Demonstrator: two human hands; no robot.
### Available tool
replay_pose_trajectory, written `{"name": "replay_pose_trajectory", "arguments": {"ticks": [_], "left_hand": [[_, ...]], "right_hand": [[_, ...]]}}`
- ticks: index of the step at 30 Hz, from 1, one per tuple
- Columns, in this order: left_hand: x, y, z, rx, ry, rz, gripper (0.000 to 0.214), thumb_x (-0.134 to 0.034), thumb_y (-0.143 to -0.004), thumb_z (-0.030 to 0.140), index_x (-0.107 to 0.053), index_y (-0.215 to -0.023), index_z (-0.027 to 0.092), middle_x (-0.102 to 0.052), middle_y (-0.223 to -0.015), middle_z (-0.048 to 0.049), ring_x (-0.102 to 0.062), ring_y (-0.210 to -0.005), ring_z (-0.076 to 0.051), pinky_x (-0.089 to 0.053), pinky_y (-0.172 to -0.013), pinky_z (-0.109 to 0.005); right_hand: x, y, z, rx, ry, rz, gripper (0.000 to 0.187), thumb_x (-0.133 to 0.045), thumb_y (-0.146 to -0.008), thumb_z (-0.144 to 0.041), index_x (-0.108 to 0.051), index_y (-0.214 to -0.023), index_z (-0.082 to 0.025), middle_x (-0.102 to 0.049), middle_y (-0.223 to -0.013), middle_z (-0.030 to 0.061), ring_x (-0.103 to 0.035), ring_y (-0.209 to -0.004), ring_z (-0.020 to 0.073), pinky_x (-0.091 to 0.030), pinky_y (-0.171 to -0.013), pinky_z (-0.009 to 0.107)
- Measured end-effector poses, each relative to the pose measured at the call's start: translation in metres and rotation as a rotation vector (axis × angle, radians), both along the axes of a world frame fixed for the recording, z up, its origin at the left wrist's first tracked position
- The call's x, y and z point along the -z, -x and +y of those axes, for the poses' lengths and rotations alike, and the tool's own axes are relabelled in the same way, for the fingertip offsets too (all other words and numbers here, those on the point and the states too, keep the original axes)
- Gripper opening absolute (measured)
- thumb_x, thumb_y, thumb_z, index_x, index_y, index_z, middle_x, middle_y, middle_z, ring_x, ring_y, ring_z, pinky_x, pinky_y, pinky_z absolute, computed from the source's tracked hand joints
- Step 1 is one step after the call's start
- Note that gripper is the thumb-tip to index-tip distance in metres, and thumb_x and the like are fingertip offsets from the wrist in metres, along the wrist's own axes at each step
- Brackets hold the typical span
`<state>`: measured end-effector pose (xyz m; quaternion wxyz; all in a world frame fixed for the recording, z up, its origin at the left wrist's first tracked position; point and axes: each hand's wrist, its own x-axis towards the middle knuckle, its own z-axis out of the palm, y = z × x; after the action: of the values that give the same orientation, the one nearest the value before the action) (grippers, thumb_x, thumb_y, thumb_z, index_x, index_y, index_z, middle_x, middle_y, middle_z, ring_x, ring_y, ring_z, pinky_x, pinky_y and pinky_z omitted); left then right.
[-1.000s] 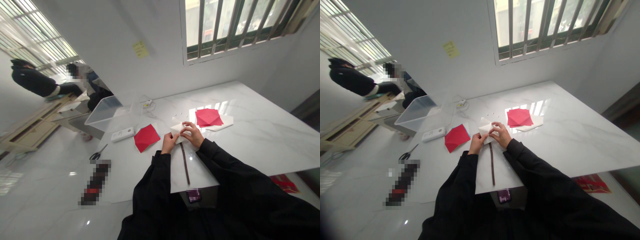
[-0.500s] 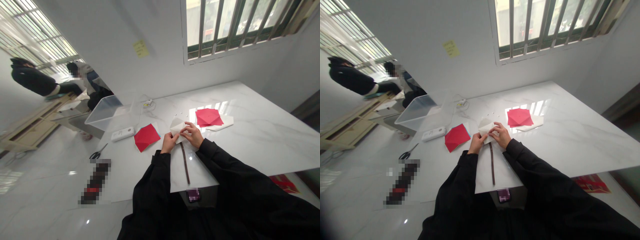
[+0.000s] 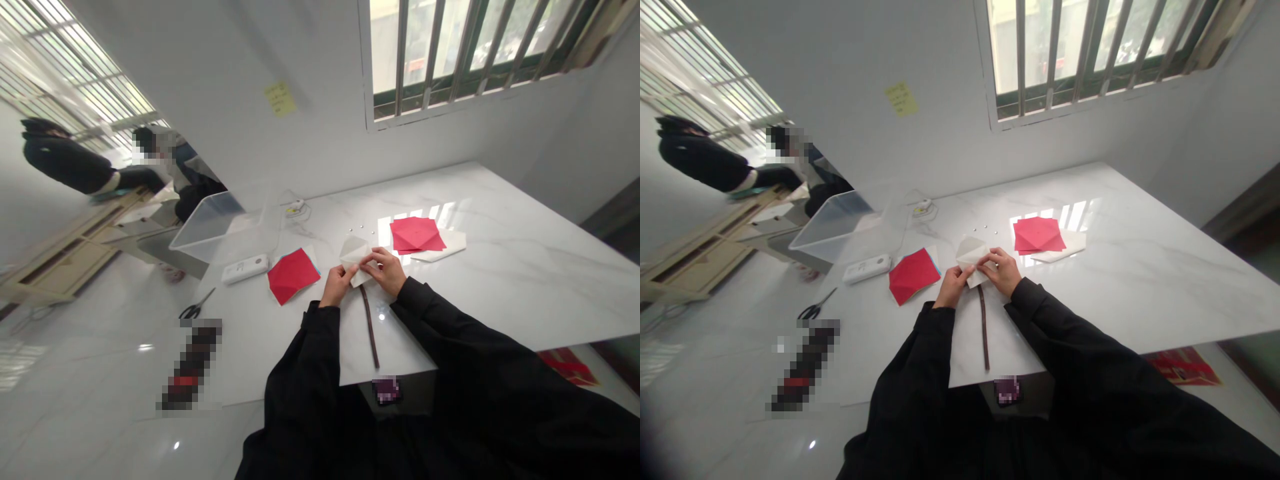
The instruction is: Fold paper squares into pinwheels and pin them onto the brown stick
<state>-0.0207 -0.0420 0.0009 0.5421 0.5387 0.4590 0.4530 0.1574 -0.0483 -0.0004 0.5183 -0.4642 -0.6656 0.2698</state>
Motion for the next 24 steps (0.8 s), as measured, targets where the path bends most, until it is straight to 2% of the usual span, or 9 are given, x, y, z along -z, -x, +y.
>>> {"name": "replay_pose_trajectory", "arguments": {"ticks": [2,3,4,6,8,9,12,15,24], "left_hand": [[0.000,0.001,-0.001,0.016,-0.011,0.014,0.051,-0.082,-0.072,0.049,-0.078,-0.101,0.008,-0.079,-0.099,-0.0120,-0.071,-0.087,-0.025,-0.052,-0.082,-0.033],[0.001,0.001,-0.001,0.016,-0.011,0.019,0.051,-0.084,-0.070,0.049,-0.078,-0.101,0.008,-0.079,-0.101,-0.0126,-0.072,-0.088,-0.026,-0.053,-0.083,-0.034],[0.002,0.002,-0.001,0.012,-0.009,0.020,0.051,-0.085,-0.069,0.048,-0.078,-0.101,0.008,-0.079,-0.101,-0.0132,-0.072,-0.089,-0.026,-0.053,-0.084,-0.034],[0.003,0.002,-0.001,0.002,-0.008,0.011,0.052,-0.086,-0.069,0.048,-0.078,-0.101,0.008,-0.079,-0.103,-0.0143,-0.073,-0.091,-0.028,-0.054,-0.085,-0.036],[0.004,0.002,0.000,-0.009,-0.020,0.002,0.053,-0.086,-0.069,0.048,-0.077,-0.103,0.008,-0.079,-0.106,-0.0150,-0.073,-0.094,-0.029,-0.054,-0.088,-0.037],[0.004,0.002,0.000,-0.014,-0.027,-0.006,0.054,-0.087,-0.069,0.048,-0.076,-0.105,0.009,-0.078,-0.108,-0.0153,-0.073,-0.096,-0.029,-0.054,-0.090,-0.038],[0.002,0.000,0.000,-0.024,-0.041,-0.038,0.060,-0.089,-0.068,0.046,-0.072,-0.113,0.010,-0.077,-0.113,-0.0155,-0.073,-0.100,-0.029,-0.054,-0.093,-0.038],[-0.002,-0.002,-0.002,-0.027,-0.043,-0.052,0.063,-0.089,-0.067,0.044,-0.069,-0.117,0.010,-0.077,-0.115,-0.0157,-0.073,-0.102,-0.028,-0.055,-0.094,-0.038],[-0.006,-0.003,-0.005,-0.014,-0.031,-0.021,0.063,-0.089,-0.066,0.049,-0.071,-0.114,0.011,-0.077,-0.114,-0.0155,-0.073,-0.102,-0.028,-0.055,-0.094,-0.039]], "right_hand": [[0.000,0.000,0.000,-0.001,0.000,0.025,0.016,-0.073,-0.086,-0.035,-0.077,-0.096,-0.023,-0.068,-0.107,0.0072,-0.067,-0.091,0.0208,-0.056,-0.077,0.032],[0.001,0.001,0.000,-0.008,0.012,0.052,0.024,-0.073,-0.085,-0.034,-0.075,-0.107,-0.024,-0.069,-0.109,0.0070,-0.067,-0.090,0.0208,-0.057,-0.078,0.033],[0.002,0.001,0.000,-0.016,0.033,0.089,0.038,-0.074,-0.084,-0.034,-0.071,-0.121,-0.025,-0.069,-0.111,0.0068,-0.068,-0.088,0.0204,-0.057,-0.079,0.033],[0.005,0.002,0.001,-0.025,0.097,0.178,0.074,-0.077,-0.081,-0.035,-0.051,-0.149,-0.027,-0.069,-0.113,0.0061,-0.069,-0.081,0.0193,-0.059,-0.077,0.035],[0.009,0.003,0.003,-0.029,0.172,0.257,0.095,-0.081,-0.077,-0.037,-0.034,-0.160,-0.028,-0.071,-0.106,0.0041,-0.070,-0.077,0.0194,-0.060,-0.076,0.036],[0.011,0.003,0.004,-0.038,0.210,0.291,0.100,-0.082,-0.075,-0.039,-0.032,-0.160,-0.027,-0.073,-0.101,0.0029,-0.071,-0.077,0.0202,-0.061,-0.076,0.036],[0.014,0.001,0.008,-0.117,0.324,0.405,0.098,-0.085,-0.070,-0.045,-0.039,-0.154,-0.023,-0.076,-0.090,0.0018,-0.073,-0.083,0.0235,-0.061,-0.079,0.039],[0.014,-0.001,0.011,-0.191,0.391,0.493,0.089,-0.087,-0.066,-0.046,-0.050,-0.143,-0.018,-0.078,-0.093,0.0056,-0.074,-0.086,0.0251,-0.061,-0.081,0.040],[0.011,-0.002,0.013,-0.227,0.341,0.435,0.049,-0.083,-0.070,-0.044,-0.071,-0.108,-0.016,-0.079,-0.107,0.0093,-0.074,-0.098,0.0269,-0.058,-0.089,0.039]]}}
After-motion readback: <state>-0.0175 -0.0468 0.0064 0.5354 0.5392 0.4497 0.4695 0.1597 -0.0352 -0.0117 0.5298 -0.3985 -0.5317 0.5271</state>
